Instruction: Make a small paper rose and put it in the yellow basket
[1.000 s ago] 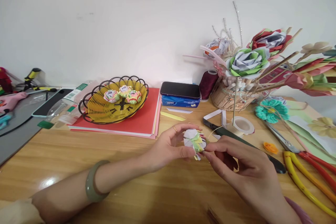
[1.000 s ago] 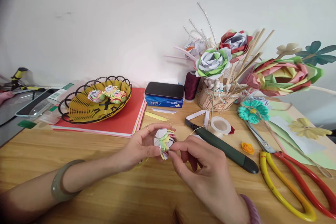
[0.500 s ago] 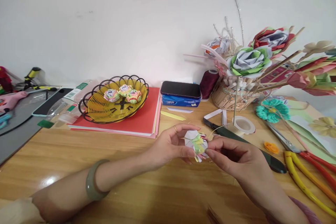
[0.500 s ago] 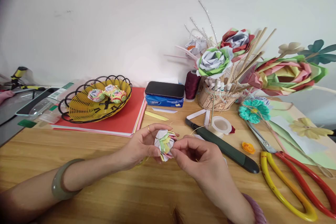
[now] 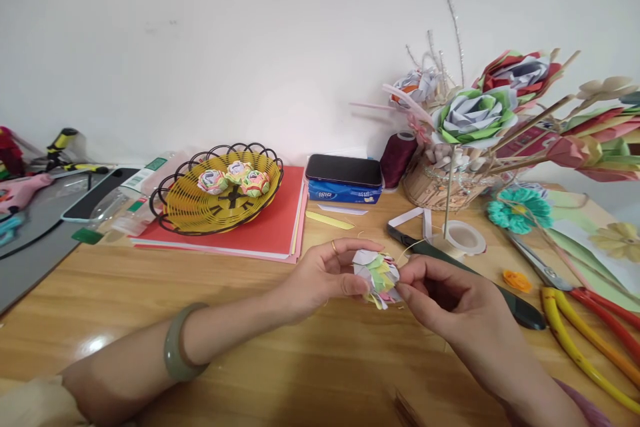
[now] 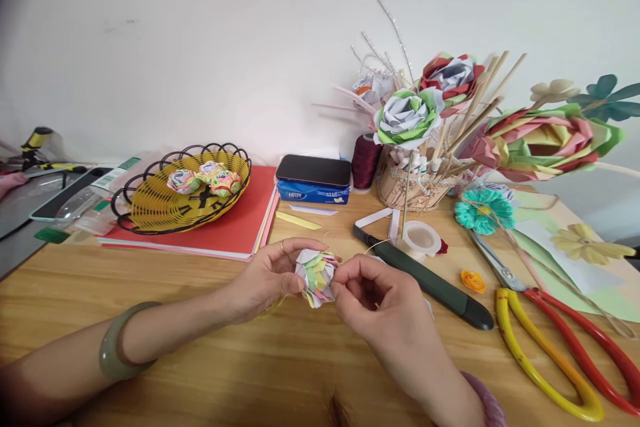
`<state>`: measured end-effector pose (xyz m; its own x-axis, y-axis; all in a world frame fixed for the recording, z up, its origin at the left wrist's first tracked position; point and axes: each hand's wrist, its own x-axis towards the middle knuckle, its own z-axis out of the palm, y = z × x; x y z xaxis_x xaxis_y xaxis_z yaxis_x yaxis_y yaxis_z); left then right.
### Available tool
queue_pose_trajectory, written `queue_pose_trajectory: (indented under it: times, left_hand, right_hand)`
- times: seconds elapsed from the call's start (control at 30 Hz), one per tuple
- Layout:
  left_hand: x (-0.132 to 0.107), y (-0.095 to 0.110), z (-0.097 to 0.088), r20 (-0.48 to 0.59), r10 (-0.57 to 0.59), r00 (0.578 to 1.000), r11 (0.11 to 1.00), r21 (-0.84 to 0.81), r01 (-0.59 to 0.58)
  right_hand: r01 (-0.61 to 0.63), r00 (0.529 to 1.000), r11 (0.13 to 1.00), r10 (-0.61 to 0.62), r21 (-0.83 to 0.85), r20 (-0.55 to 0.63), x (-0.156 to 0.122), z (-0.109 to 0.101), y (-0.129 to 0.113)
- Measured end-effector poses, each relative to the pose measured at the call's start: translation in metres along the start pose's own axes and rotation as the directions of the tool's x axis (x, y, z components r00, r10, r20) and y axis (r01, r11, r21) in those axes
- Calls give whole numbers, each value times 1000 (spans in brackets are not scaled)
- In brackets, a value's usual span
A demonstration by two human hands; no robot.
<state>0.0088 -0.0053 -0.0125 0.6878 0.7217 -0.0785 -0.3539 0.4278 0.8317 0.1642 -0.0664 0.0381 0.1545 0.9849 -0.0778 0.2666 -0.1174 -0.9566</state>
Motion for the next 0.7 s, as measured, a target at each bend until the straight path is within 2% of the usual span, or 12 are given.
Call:
queue_pose_trajectory:
  times: [0.13,0.2,0.3,0.37,0.43,0.57,0.7]
  left_hand:
    - [0,2,2,-31,16,999,1000,9,-16]
    - [1,3,2,-46,37,998,999,21,-36]
    - [1,2,1,-44,88,995,995,44,-86]
    - [1,1,0,-30,118,993,991,60,-116]
    - [1,0,-1,-23,138,990,988,73,-136]
    - [1,0,-1,-17,171,985,981,97,-169]
    - [2,0,-1,-1,232,973,964,135,-229]
  right_hand:
    - [184,979,978,-191,-102,-66,-1,0,5]
    - [316,939,933,-333,-170,-81,-2,-1,8]
    - [461,876,847,-482,-263,-15,-3,-2,12]
    - [480,868,826,-496,-296,23,-2,-3,13]
    - [459,880,834,-473,-305,31,-1,-3,15]
    - [417,902,860,-431,-294,19,2,-3,16]
    - [409,904,864,-428,-294,2,2,-3,17]
